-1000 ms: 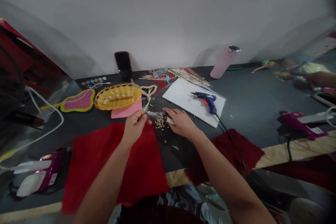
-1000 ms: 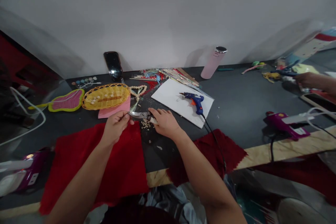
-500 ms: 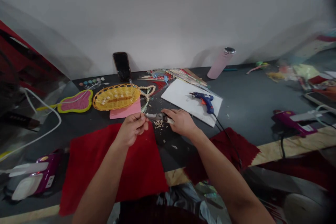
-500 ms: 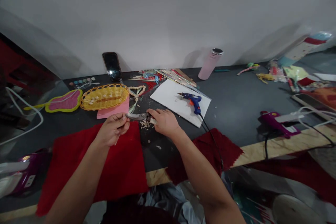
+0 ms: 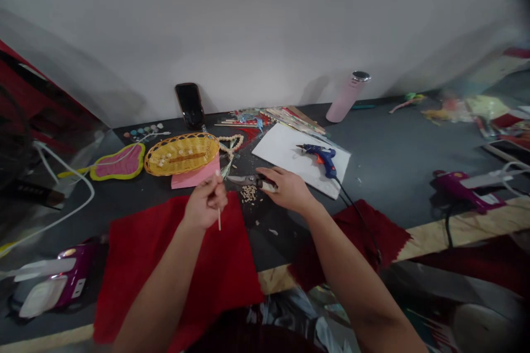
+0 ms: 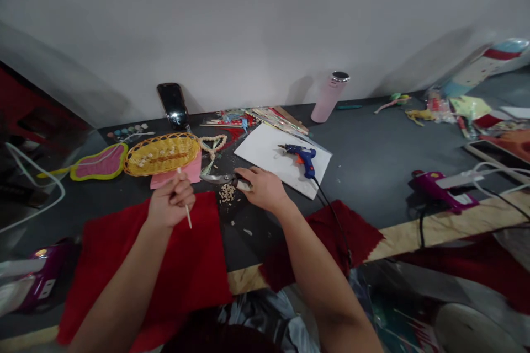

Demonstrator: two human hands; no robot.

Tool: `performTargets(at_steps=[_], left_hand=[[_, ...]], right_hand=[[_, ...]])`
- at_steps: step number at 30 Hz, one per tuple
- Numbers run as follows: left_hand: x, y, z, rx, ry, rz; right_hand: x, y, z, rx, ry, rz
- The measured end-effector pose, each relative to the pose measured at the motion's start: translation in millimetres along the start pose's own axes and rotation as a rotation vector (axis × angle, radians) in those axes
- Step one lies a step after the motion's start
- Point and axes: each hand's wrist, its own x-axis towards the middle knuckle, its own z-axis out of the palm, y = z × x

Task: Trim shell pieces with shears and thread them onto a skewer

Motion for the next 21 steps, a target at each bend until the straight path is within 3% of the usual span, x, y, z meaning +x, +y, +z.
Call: performTargets(at_steps=[2,4,9,12,15,18,21], left_hand=[[2.6,5.6,-8.1,-0.066,0.005,0.081],[6.0,5.1,-16.3,0.031,0.019,0.126],[4.6,-14.1,-13.1,0.713,0.08,0.31],[-1.3,-22.1,-2.0,1.068,0.093,0.401],[-4.3,-25.0,3.7,1.224,0.073,0.46],[-4.4,-26.2,5.0,1.279,0.02,0.45],[-4.6,-27.0,6.1,1.36,-0.007,0.42]], right_hand=[[-0.1,7.6,3.3,-0.032,0.012,0.093],[0.8,15.0,7.1,-0.076,0.04,0.231],[3.2,19.8,10.0,-0.163,0.044,0.418],[3.1,11.0,3.9,-0.165,0.134,0.359],[2.9,-4.1,-3.1,0.001,0.24,0.173],[1.9,-19.9,-2.6,0.387,0.119,0.006],[0.1,-28.9,6.0,0.725,-0.048,-0.049]])
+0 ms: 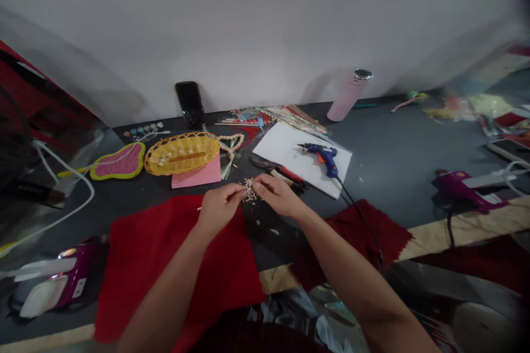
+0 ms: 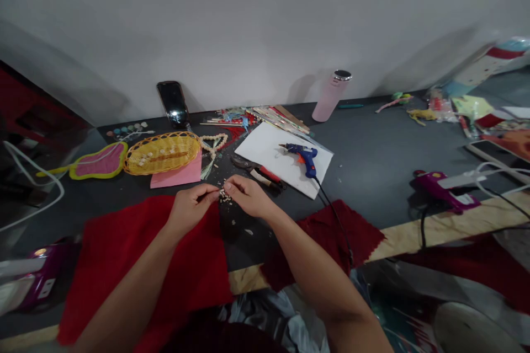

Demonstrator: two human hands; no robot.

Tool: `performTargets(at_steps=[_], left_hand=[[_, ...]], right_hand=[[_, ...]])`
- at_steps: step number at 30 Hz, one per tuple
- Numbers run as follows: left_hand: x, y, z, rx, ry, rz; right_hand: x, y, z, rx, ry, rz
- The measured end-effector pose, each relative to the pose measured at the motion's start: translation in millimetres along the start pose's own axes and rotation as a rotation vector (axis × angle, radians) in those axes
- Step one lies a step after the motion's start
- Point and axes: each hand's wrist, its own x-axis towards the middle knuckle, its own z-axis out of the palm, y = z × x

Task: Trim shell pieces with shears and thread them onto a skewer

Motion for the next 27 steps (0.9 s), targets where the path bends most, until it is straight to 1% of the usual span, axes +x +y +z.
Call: performTargets(at_steps=[2,4,11,14,20,24,27], left_hand=[[-0.2,1.2,0.3,0.066,-0.019,-0.006],[-0.5,2.2,0.5,0.117,-0.039,-0.011],[-1.2,3.8,0.1,0.288,-0.1,0.044],[-1.7,6.2,-1.5,0.247,-0.105,0.05],[-4.4,9.1,-1.2,0.148,-0.05,0.053],[-3.8,8.3,0.3,-0.001,0.011,0.059],[-1.6,5.9,-0.4,-0.104,0.06,0.047]], right_hand=[[-0.8,3.0,5.2,0.12,-0.063,0.019],[-1.3,6.2,7.0,0.153,-0.109,0.025],[-1.0,7.7,7.1,0.057,-0.207,-0.014],[-1.5,7.0,9.4,0.098,-0.19,-0.033],[-1.7,7.0,11.4,0.303,-0.197,-0.05],[-3.3,6.3,14.5,0.494,-0.207,0.01],[-4.4,6.8,16.3,0.645,-0.242,0.059]])
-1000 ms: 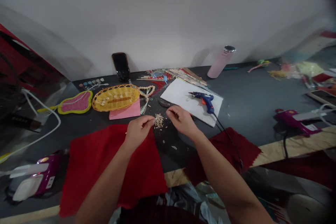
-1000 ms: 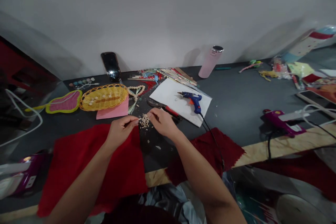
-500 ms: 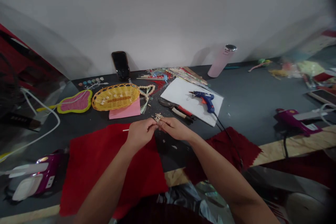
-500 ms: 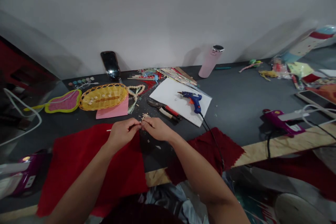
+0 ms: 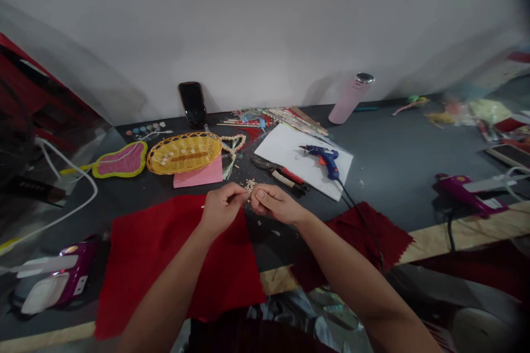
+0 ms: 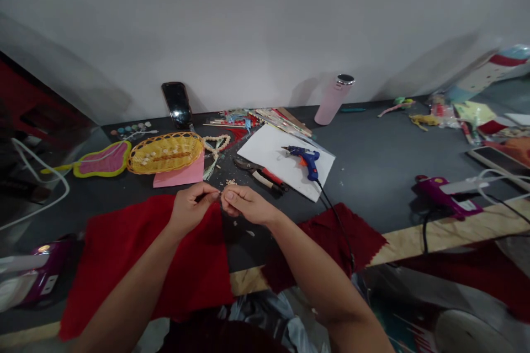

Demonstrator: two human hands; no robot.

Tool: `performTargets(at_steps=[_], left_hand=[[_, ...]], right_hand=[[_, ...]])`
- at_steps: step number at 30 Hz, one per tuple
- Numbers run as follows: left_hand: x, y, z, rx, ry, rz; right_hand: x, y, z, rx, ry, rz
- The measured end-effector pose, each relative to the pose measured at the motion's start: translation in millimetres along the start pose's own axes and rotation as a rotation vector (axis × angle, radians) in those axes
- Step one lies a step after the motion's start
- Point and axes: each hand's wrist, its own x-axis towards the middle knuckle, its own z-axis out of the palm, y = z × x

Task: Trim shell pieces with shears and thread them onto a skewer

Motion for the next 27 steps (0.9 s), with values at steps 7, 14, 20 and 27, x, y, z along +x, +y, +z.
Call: performTargets(at_steps=[7,14,20,27], left_hand=[[2.2,-3.7,0.4,-0.116,0.014,-0.067],[2.6,-7.8,2.8,-0.2,0.014,-0.125],[1.8,-6.6,5.5,-0.041,0.017,-0.036],[0.7,-1.9,5.5,0.052,-0.019,-0.027]], right_hand=[[4.8,5.1,-8.2,-0.058,0.14,0.014],[4.7,1.9,-6.4,-0.476,0.268,-0.081],[4.2,-1.2,-6.7,-0.766,0.17,-0.16],[3.3,0.7,-7.1,-0.908,0.152,-0.202]])
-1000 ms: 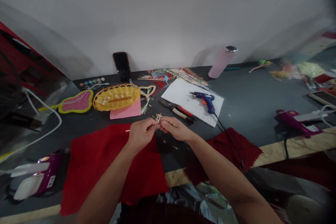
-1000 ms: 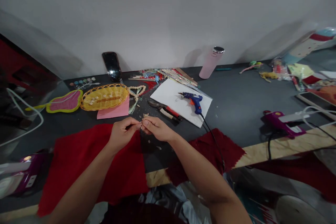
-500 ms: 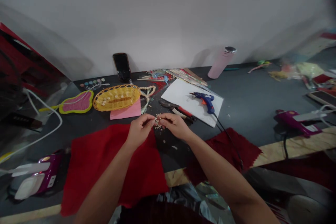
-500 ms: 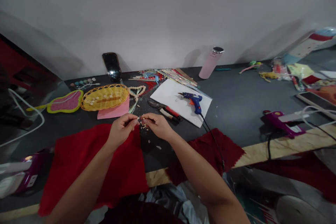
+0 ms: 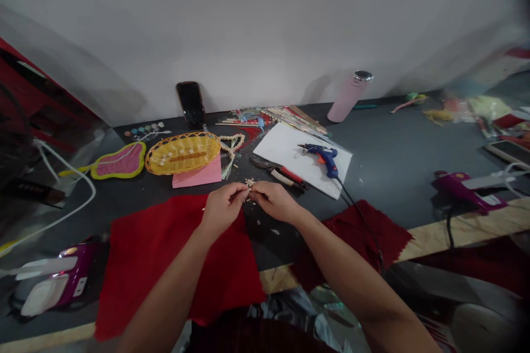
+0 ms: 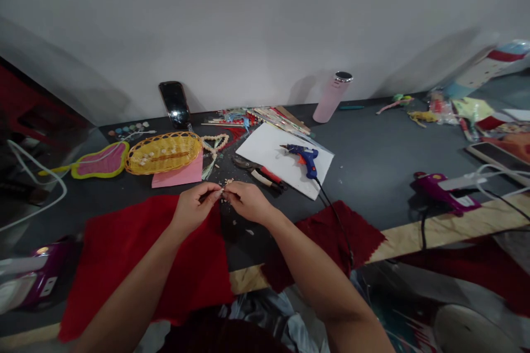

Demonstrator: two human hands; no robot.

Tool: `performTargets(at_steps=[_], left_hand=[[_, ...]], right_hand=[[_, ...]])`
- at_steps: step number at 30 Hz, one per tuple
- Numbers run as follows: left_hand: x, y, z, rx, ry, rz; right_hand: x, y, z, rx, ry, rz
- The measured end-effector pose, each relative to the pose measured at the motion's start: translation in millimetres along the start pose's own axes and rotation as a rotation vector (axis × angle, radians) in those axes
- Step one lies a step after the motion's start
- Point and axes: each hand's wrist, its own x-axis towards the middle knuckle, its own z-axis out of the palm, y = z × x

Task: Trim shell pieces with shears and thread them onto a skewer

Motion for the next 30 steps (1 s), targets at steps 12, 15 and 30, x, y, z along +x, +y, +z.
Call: performTargets(at_steps=[12,15,30], left_hand=[[-0.8,4.4,-3.0,0.066,-0.006,0.035],[-1.2,3.6,-2.9,0.091,0.0,0.041],[-0.8,6.4,-6.0,0.209,-0.051,0.058]], right_hand=[[-0.1,-6.6,-2.0,0.045,0.076,-0.017],[-0.1,-6.6,-1.1,0.056,0.085,-0.008],[-0.7,-7.9,-0.9,0.089,0.089,0.021]])
